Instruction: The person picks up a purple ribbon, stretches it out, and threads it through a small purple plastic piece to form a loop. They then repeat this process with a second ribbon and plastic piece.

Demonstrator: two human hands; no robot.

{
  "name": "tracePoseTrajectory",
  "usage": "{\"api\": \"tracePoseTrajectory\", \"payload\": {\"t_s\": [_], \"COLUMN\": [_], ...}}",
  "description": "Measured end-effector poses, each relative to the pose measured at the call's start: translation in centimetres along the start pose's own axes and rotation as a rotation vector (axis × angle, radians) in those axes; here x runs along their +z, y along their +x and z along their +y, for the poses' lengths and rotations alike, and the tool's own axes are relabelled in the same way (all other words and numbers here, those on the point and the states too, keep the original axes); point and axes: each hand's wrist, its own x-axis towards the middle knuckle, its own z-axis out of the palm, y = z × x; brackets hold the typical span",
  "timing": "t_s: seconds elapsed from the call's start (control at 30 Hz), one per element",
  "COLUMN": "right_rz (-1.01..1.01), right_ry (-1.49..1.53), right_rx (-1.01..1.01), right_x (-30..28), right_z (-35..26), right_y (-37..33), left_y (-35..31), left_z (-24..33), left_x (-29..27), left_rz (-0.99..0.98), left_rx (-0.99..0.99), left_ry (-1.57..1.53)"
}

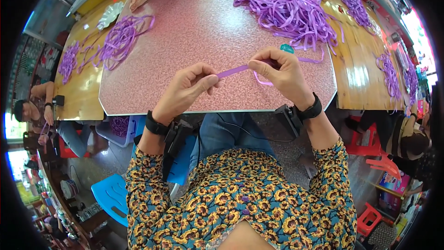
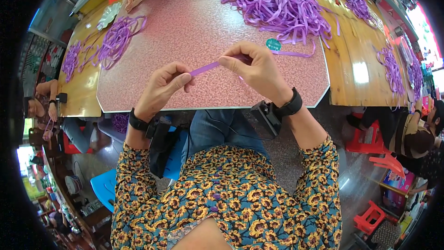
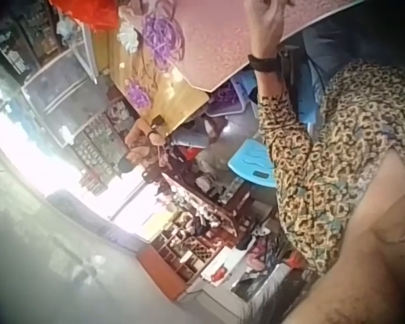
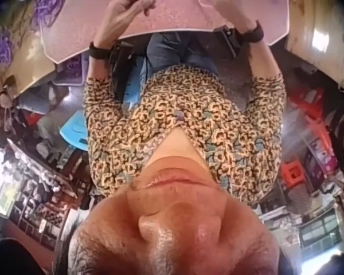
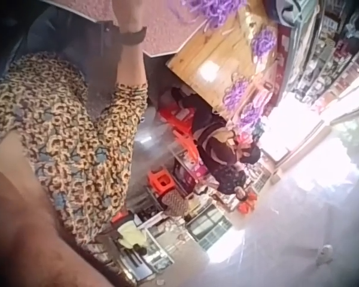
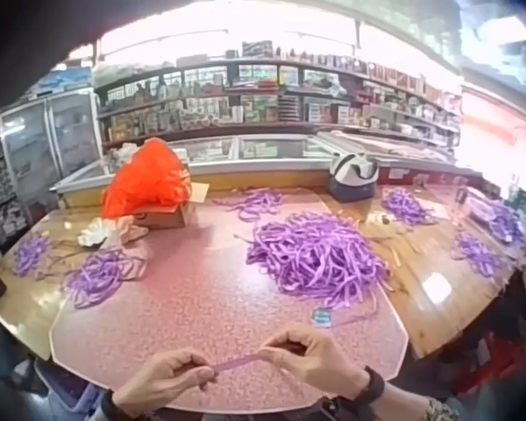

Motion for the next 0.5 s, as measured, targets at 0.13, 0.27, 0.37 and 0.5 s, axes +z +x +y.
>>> {"api": "tracePoseTrajectory", "payload": {"t_s": [0.13, 0.27, 0.37, 0.5], "right_rz": [0.090, 0.171, 0.205, 0.145], "right_ry": [0.087, 0.050, -0.164, 0.020], "right_rx": [0.052, 0.030, -0.250, -0.098], "right_x": [1.0, 2.9, 4.0, 3.7], "right_z": [0.5, 1.0, 1.1, 0.7], "right_y": [0.2, -0.5, -1.0, -0.8], "left_y": [0.3, 1.3, 2.1, 2.6], "left_z": [0.0, -0.4, -0.5, -0.2], "left_x": [1.0, 3.4, 3.9, 3.4], "left_rz": [0.023, 0.052, 0.181, 0.272], "left_rx": [0.079, 0.166, 0.213, 0.706], "left_ry": [-0.286, -0.648, -0.604, 0.664]}}
